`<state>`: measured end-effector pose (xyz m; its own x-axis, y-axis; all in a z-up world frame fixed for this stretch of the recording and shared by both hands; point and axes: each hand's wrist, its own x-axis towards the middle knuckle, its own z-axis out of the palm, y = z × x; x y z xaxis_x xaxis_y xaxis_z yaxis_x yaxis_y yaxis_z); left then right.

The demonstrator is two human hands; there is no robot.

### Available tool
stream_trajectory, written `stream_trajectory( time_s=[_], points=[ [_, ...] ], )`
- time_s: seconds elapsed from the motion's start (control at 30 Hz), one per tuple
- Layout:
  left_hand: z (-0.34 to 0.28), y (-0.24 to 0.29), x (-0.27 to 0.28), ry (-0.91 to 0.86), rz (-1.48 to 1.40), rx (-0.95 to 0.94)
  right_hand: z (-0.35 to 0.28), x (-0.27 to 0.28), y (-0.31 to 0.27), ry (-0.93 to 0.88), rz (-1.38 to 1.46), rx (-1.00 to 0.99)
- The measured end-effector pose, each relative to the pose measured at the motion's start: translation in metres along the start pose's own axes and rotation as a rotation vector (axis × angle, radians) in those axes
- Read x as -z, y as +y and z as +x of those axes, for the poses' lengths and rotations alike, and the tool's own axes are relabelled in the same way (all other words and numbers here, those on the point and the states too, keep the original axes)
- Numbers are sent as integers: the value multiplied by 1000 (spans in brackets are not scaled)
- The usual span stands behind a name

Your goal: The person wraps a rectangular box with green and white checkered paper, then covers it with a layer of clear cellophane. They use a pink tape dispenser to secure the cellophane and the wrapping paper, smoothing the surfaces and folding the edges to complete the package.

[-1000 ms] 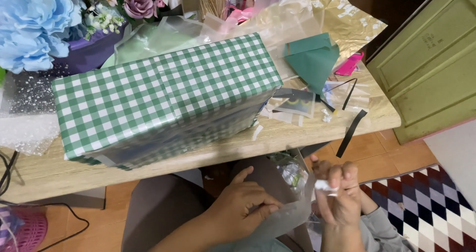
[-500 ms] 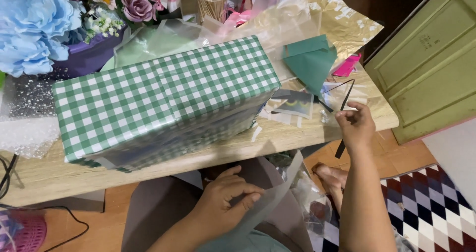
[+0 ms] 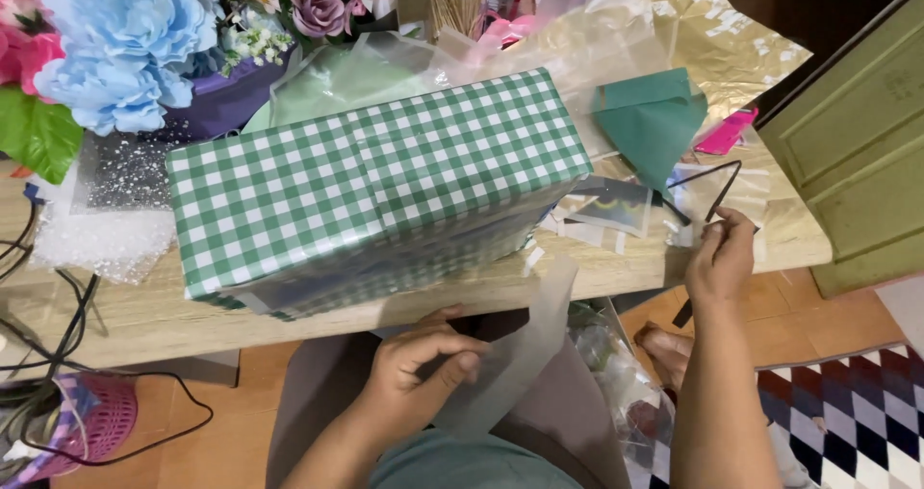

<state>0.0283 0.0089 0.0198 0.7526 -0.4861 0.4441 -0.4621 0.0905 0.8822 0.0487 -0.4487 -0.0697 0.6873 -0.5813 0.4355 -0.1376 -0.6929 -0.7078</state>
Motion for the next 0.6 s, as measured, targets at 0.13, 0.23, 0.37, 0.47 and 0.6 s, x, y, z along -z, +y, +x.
stream_trajectory(
  time_s=[0.13,0.23,0.37,0.47,0.6],
  points=[
    [-4,-1,14,62,-97,-58,-17,1,-19,91,5,72],
    [-13,-5,25,107,-118,35,-18,1,-21,126,4,44],
    [-22,-9,33,164,-114,138,-12,-6,1,234,240,70],
    [-19,-1,33,141,-179,20,-26,-4,-16,289,421,125],
    [-19,0,37,111,-261,-6,-75,-19,-58,12,456,138]
  ],
)
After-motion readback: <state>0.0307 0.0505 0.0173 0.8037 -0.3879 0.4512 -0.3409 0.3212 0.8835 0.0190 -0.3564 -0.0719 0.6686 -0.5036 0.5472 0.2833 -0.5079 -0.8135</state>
